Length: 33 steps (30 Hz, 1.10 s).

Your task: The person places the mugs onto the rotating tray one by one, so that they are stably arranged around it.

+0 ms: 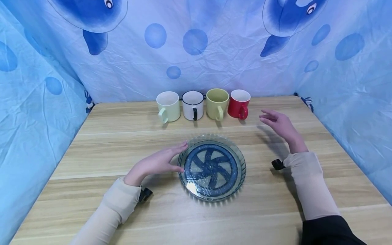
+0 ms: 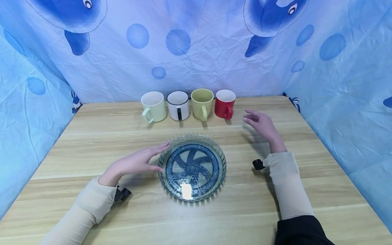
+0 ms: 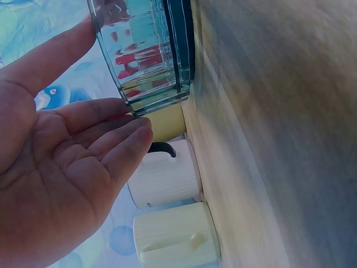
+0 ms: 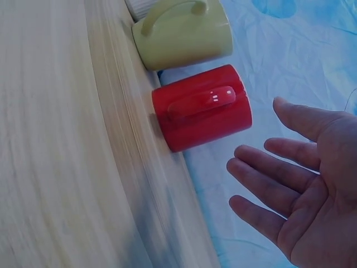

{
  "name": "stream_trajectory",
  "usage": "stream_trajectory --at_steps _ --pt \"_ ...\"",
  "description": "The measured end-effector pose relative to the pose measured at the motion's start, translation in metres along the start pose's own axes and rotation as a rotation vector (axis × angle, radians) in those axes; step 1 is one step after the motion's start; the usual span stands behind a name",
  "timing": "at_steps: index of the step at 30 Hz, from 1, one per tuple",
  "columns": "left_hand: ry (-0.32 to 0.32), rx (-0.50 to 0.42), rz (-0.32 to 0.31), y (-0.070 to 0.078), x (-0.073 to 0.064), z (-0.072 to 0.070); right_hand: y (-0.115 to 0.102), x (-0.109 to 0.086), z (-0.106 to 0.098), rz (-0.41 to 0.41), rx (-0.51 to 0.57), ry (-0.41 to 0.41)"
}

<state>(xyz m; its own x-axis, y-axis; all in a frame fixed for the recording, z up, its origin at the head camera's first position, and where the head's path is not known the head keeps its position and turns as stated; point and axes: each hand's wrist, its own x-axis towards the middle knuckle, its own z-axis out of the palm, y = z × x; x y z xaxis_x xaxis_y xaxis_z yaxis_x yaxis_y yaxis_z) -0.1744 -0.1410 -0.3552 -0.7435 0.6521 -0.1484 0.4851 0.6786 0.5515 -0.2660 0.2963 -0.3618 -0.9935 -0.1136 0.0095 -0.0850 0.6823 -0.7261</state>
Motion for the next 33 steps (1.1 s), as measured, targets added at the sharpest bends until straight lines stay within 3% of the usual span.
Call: stream_trajectory --at_steps 24,33 --pt "-0.015 0.012 -0.007 -0.002 -0.001 -0.002 -0.013 0.029 0.016 0.082 0.086 -0.031" --pt "-0.013 0.019 0.003 -0.004 -0.001 -0.002 -0.017 0.039 0.023 0.038 0.118 0.005"
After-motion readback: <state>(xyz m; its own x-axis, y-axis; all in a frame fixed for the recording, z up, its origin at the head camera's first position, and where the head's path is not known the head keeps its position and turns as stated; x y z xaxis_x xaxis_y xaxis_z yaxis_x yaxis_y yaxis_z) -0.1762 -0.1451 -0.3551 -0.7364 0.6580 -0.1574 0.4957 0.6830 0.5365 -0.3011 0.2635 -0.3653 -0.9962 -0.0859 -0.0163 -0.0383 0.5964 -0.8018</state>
